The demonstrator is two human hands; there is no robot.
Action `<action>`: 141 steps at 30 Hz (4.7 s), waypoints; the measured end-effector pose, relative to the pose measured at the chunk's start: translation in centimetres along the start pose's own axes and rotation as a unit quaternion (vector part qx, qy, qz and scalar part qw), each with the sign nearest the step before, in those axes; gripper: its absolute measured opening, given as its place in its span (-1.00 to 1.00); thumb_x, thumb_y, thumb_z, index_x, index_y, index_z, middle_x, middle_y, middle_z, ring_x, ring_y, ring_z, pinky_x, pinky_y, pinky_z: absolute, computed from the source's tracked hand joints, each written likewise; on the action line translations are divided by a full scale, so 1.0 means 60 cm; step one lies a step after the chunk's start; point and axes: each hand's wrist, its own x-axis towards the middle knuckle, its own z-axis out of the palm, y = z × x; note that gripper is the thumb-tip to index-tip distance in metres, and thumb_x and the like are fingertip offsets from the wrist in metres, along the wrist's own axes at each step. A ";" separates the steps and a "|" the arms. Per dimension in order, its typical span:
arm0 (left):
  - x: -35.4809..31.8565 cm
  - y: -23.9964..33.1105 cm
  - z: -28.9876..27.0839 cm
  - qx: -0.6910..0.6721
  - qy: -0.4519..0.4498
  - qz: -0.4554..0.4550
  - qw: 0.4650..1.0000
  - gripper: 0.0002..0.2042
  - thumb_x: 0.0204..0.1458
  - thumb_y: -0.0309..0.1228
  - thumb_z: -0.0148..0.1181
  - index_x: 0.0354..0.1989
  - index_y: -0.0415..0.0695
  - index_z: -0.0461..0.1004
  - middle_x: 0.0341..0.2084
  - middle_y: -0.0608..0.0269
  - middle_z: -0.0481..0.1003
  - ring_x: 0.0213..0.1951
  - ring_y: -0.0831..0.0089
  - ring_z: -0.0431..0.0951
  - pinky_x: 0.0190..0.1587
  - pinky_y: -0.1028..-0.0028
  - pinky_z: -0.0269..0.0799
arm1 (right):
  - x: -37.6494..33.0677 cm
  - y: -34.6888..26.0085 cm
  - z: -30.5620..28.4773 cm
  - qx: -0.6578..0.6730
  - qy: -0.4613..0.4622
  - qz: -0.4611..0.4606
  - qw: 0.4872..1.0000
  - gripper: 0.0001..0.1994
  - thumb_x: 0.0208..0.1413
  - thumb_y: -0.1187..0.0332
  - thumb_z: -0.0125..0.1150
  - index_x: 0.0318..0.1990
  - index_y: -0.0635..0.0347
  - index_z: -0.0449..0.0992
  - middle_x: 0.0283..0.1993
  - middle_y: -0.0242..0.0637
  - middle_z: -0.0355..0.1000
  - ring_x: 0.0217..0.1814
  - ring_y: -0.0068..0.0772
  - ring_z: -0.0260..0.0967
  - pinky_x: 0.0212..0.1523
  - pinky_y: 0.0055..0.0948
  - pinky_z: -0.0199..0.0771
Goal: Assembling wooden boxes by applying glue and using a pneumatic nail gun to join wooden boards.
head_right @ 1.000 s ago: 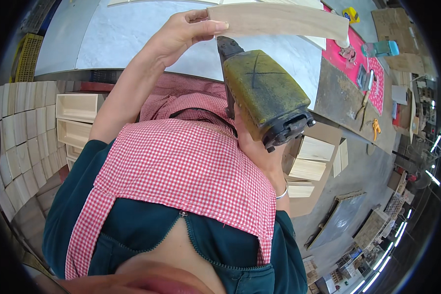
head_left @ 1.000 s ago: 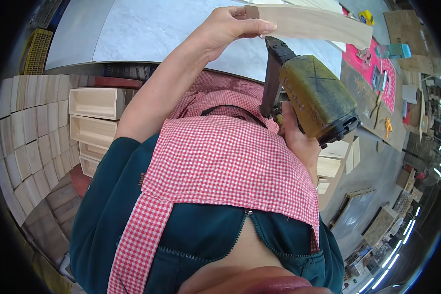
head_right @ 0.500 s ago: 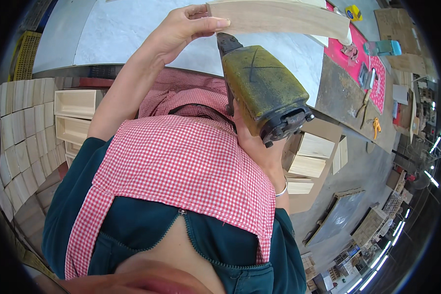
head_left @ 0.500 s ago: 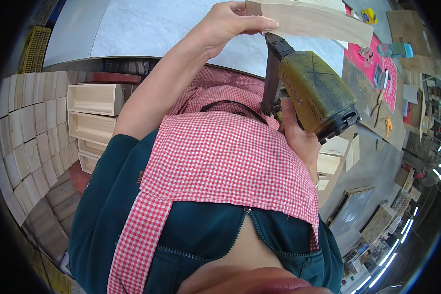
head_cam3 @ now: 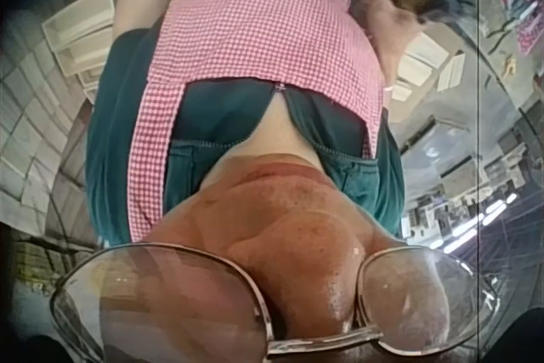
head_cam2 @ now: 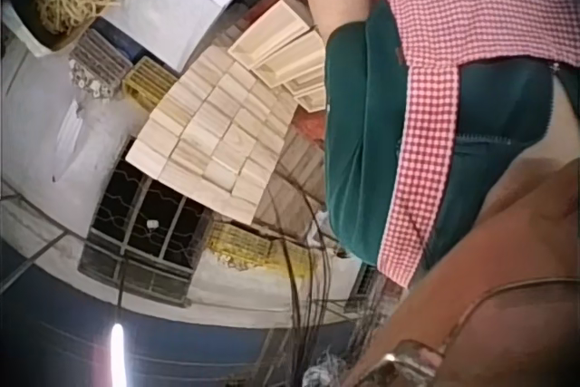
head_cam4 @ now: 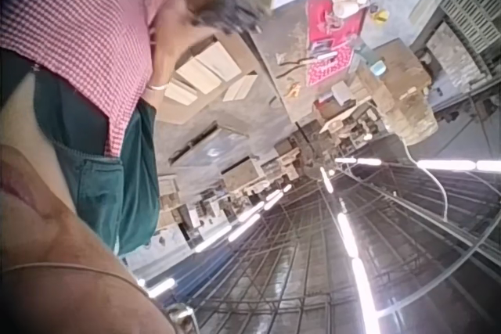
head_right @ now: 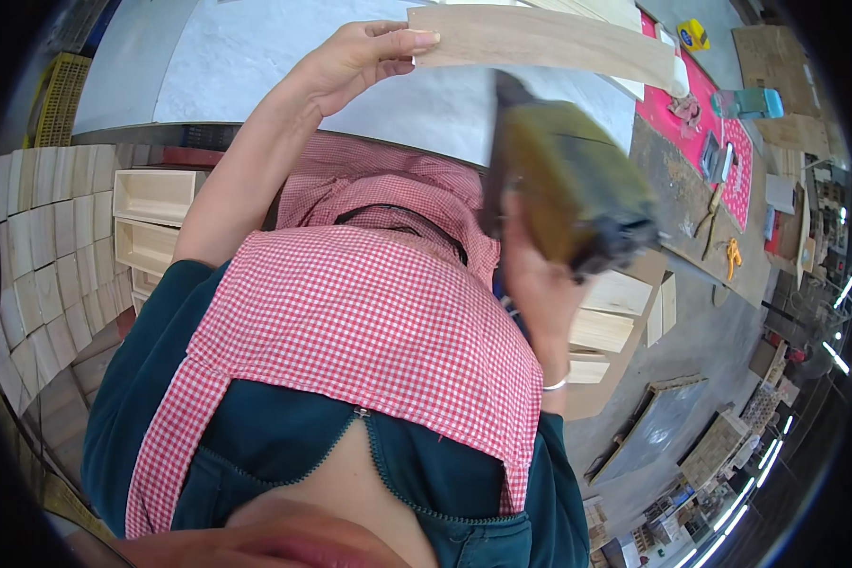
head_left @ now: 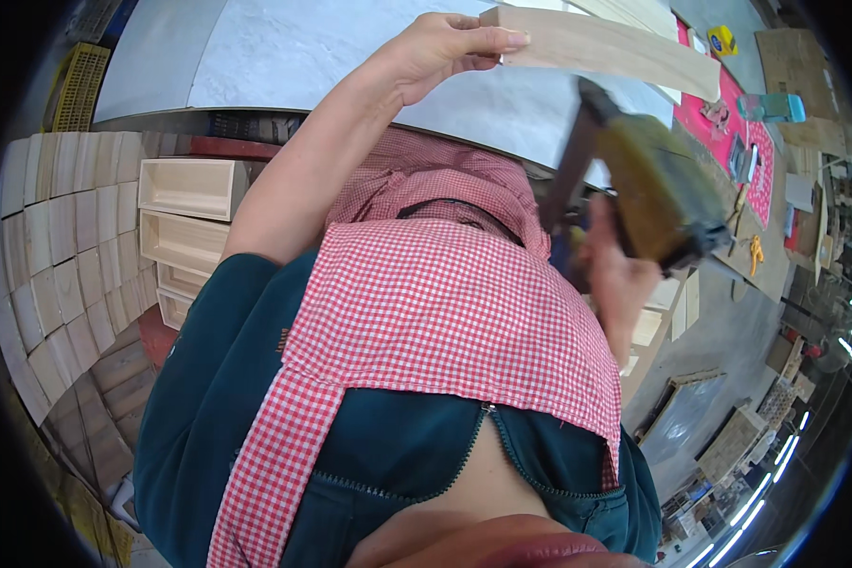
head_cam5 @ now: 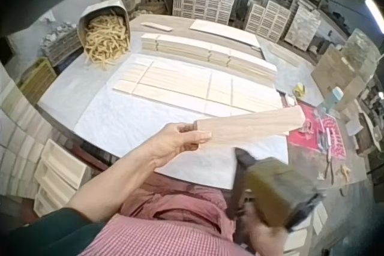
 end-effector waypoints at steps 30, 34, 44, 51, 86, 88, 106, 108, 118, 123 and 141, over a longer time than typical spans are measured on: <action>-0.116 -0.049 -0.208 0.094 0.333 0.078 0.935 -0.83 0.25 -0.36 0.23 -0.17 -0.22 0.55 -0.23 0.19 0.58 -0.21 0.51 0.56 -0.07 0.63 0.45 | 0.714 0.132 -0.106 -0.374 0.229 -0.171 0.883 -0.51 0.08 0.14 0.32 0.04 0.33 0.46 -0.05 0.05 0.53 -0.05 0.08 0.48 0.02 -0.14 0.49; -0.135 -0.032 -0.181 0.047 0.342 0.069 0.936 -0.80 0.28 -0.29 0.20 -0.18 -0.20 0.54 -0.33 0.26 0.55 -0.32 0.55 0.51 -0.15 0.64 0.42 | 0.761 0.148 -0.075 -0.398 0.216 -0.090 0.887 -0.45 0.04 0.09 0.35 0.06 0.31 0.43 -0.08 0.06 0.52 -0.08 0.11 0.49 -0.02 -0.11 0.51; -0.107 -0.055 -0.276 0.028 0.304 0.050 0.951 -0.73 0.36 -0.24 0.05 0.05 -0.17 0.45 -0.51 0.43 0.32 -0.47 0.64 0.29 -0.33 0.59 0.30 | 0.760 0.098 -0.080 -0.084 0.328 -0.153 0.929 -0.40 -0.10 0.17 0.49 0.02 0.35 0.40 -0.16 0.03 0.51 -0.17 -0.03 0.53 -0.15 -0.17 0.56; -0.081 -0.069 -0.196 0.341 0.283 0.093 0.892 -0.73 0.13 -0.41 0.25 -0.02 -0.24 0.54 -0.22 0.25 0.54 -0.16 0.46 0.50 -0.02 0.51 0.40 | 0.450 -0.010 -0.038 0.288 0.185 -0.261 0.903 -0.60 0.12 0.34 0.38 -0.02 0.40 0.39 -0.16 -0.03 0.48 -0.35 -0.29 0.53 -0.51 -0.56 0.53; -0.084 -0.147 -0.165 0.428 0.308 0.259 0.809 -0.70 0.08 -0.30 0.35 -0.07 -0.19 0.65 -0.03 0.20 0.51 -0.01 0.29 0.40 0.05 0.43 0.38 | 0.164 -0.035 0.266 -0.026 -0.149 -0.401 0.904 -0.46 0.01 0.28 0.49 0.08 0.28 0.35 -0.14 -0.07 0.49 -0.24 -0.18 0.54 -0.28 -0.41 0.60; -0.084 -0.147 -0.164 0.426 0.307 0.256 0.812 -0.71 0.08 -0.31 0.35 -0.07 -0.19 0.65 -0.03 0.20 0.51 -0.01 0.29 0.40 0.05 0.42 0.38 | 0.177 -0.038 0.277 -0.027 -0.131 -0.416 0.899 -0.46 0.01 0.28 0.49 0.08 0.28 0.35 -0.15 -0.07 0.49 -0.24 -0.17 0.55 -0.29 -0.41 0.60; -0.086 -0.139 -0.160 0.434 0.305 0.239 0.814 -0.71 0.06 -0.34 0.36 -0.05 -0.15 0.65 -0.02 0.23 0.51 0.02 0.31 0.40 0.07 0.41 0.39 | 0.230 -0.038 0.261 -0.071 -0.052 -0.430 0.899 -0.46 -0.01 0.24 0.50 0.05 0.26 0.38 -0.14 -0.07 0.51 -0.24 -0.15 0.56 -0.29 -0.36 0.60; -0.087 -0.135 -0.159 0.436 0.307 0.231 0.814 -0.71 0.06 -0.34 0.35 -0.05 -0.15 0.65 -0.02 0.23 0.51 0.03 0.31 0.40 0.07 0.41 0.39 | 0.232 -0.034 0.244 -0.071 -0.039 -0.428 0.900 -0.47 -0.01 0.25 0.50 0.04 0.27 0.39 -0.14 -0.07 0.51 -0.24 -0.16 0.55 -0.28 -0.36 0.59; -0.091 -0.129 -0.156 0.432 0.296 0.209 0.826 -0.70 0.07 -0.36 0.34 -0.02 -0.16 0.63 0.01 0.23 0.51 0.04 0.31 0.41 0.09 0.40 0.39 | 0.257 -0.004 0.153 -0.086 0.021 -0.396 0.914 -0.50 0.02 0.27 0.49 0.04 0.27 0.41 -0.11 -0.09 0.49 -0.18 -0.20 0.51 -0.16 -0.36 0.55; -0.092 -0.123 -0.150 0.429 0.294 0.197 0.831 -0.70 0.08 -0.36 0.34 -0.01 -0.17 0.62 0.02 0.23 0.51 0.04 0.31 0.41 0.10 0.40 0.38 | 0.266 0.006 0.112 -0.097 0.040 -0.365 0.925 -0.52 0.05 0.26 0.48 0.04 0.26 0.42 -0.09 -0.10 0.48 -0.12 -0.21 0.49 -0.10 -0.36 0.54; -0.092 -0.123 -0.149 0.430 0.290 0.173 0.837 -0.69 0.11 -0.36 0.33 0.01 -0.19 0.61 0.04 0.22 0.50 0.04 0.33 0.42 0.11 0.41 0.38 | 0.298 0.045 0.013 -0.126 0.125 -0.347 0.921 -0.50 -0.02 0.24 0.52 0.00 0.29 0.44 -0.16 -0.08 0.52 -0.23 -0.24 0.51 -0.17 -0.34 0.56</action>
